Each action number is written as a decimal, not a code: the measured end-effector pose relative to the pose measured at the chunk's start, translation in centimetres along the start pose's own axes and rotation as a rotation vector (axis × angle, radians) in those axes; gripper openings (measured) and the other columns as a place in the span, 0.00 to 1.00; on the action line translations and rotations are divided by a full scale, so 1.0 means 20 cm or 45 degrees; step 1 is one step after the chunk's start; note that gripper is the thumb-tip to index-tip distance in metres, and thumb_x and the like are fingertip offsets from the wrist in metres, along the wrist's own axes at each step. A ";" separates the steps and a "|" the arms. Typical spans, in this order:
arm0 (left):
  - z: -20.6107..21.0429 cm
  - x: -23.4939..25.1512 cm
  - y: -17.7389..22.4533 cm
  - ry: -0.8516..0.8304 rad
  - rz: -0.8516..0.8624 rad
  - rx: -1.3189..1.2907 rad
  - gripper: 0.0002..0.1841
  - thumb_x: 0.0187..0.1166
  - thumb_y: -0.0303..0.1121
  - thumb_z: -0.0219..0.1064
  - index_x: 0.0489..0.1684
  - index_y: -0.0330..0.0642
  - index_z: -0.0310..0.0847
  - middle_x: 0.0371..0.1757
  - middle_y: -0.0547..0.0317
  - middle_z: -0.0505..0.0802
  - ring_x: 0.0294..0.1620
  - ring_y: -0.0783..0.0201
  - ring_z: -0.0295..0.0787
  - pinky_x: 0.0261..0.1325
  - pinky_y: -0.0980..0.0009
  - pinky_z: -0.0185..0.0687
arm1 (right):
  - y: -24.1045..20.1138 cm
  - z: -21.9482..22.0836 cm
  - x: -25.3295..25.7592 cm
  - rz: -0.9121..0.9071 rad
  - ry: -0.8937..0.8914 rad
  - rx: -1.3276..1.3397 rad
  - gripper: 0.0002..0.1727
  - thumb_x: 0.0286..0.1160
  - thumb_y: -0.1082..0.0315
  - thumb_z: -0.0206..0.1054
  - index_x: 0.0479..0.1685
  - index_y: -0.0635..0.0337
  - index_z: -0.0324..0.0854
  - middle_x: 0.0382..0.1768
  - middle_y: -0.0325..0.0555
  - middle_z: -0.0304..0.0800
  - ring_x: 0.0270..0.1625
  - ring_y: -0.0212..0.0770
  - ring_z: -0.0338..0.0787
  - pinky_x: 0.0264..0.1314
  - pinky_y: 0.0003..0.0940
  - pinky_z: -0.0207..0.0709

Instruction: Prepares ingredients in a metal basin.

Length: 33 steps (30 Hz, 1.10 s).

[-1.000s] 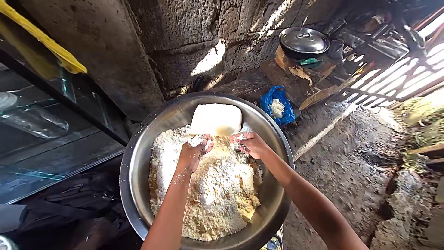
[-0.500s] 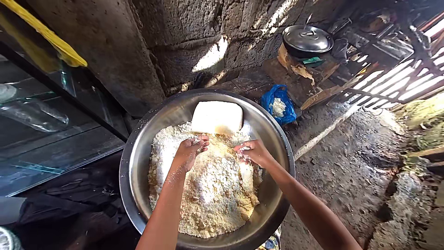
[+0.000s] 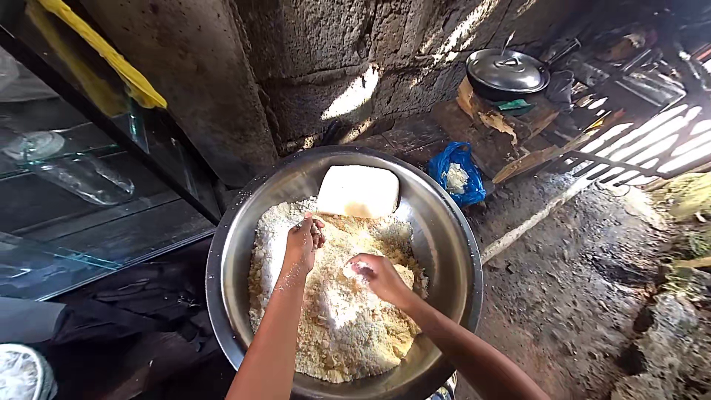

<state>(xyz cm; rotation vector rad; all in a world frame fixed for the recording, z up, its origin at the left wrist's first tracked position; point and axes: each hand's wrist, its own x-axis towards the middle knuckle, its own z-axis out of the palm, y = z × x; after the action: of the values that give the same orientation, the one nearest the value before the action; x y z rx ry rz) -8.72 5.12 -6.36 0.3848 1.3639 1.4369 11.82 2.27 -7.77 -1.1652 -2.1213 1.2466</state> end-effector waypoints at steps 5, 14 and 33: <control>0.00 0.00 0.02 -0.024 -0.018 -0.044 0.18 0.93 0.41 0.53 0.38 0.37 0.81 0.16 0.65 0.75 0.13 0.71 0.72 0.21 0.78 0.75 | 0.09 -0.20 0.05 0.311 0.235 0.326 0.16 0.90 0.61 0.56 0.55 0.64 0.83 0.33 0.41 0.86 0.18 0.29 0.77 0.20 0.28 0.76; -0.04 0.02 0.01 -0.163 0.242 -0.006 0.10 0.85 0.17 0.58 0.57 0.27 0.82 0.47 0.45 0.94 0.40 0.60 0.95 0.50 0.68 0.92 | 0.31 -0.44 0.16 0.460 0.144 0.579 0.12 0.84 0.76 0.60 0.60 0.64 0.83 0.40 0.40 0.88 0.33 0.29 0.83 0.36 0.24 0.79; -0.04 0.02 0.04 -0.183 0.252 0.114 0.11 0.88 0.22 0.58 0.58 0.26 0.82 0.43 0.46 0.96 0.38 0.59 0.97 0.47 0.67 0.94 | 0.35 -0.60 0.27 0.629 0.406 0.564 0.23 0.95 0.53 0.50 0.41 0.62 0.83 0.12 0.32 0.66 0.09 0.26 0.59 0.11 0.20 0.54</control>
<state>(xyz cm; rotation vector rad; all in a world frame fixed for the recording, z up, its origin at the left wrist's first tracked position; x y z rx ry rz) -9.80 5.17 -6.10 0.6844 1.3042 1.4811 20.23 14.60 -7.86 -1.5947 -1.2787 1.5109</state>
